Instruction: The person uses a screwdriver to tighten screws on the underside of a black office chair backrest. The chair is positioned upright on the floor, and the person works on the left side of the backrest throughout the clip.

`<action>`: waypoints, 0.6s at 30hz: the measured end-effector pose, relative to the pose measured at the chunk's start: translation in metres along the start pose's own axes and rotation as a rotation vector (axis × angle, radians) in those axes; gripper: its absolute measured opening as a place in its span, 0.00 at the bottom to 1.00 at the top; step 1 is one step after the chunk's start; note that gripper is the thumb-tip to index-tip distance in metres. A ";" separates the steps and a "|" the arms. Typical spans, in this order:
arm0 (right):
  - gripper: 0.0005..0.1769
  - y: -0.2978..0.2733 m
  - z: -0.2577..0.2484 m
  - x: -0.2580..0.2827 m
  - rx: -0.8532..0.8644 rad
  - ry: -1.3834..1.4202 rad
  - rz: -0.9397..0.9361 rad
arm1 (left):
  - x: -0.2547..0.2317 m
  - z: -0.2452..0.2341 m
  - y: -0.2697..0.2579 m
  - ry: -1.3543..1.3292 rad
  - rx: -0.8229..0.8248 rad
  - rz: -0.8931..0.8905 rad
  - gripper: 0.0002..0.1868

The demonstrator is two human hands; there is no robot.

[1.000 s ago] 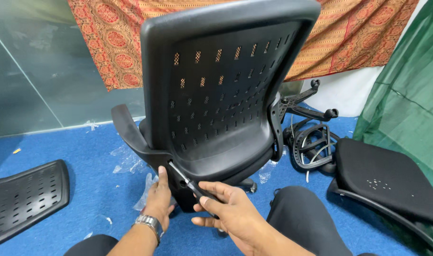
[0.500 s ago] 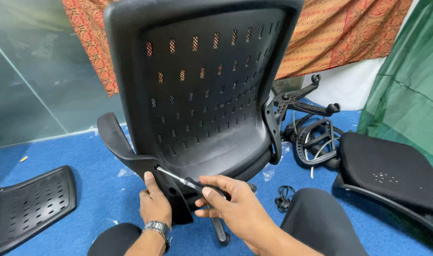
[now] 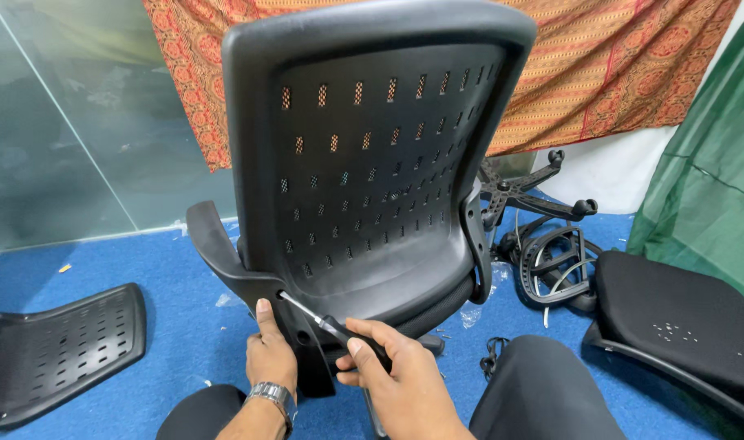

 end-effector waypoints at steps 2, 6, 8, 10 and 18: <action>0.25 0.000 -0.001 0.001 -0.019 -0.028 0.014 | 0.003 0.003 0.002 -0.038 0.017 -0.026 0.53; 0.24 -0.004 -0.002 0.013 -0.057 -0.175 -0.112 | 0.007 0.005 0.006 -0.009 0.019 -0.022 0.54; 0.20 -0.021 0.004 0.055 -0.091 -0.520 -0.544 | 0.008 0.007 0.008 -0.041 0.059 -0.010 0.55; 0.19 -0.034 0.014 0.067 -0.079 -0.682 -0.725 | 0.014 0.012 0.008 -0.095 0.124 -0.045 0.55; 0.13 -0.026 0.010 0.045 -0.062 -0.775 -0.545 | 0.034 0.030 -0.012 -0.183 0.406 -0.175 0.55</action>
Point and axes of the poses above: each hand's wrist, its own y-axis towards the middle knuckle, its own z-axis out of the palm, x = y × z, the point moved 10 cm from there along y, towards the middle knuckle, and after that the axes turned 7 degrees about x, right-handed, at the moved point
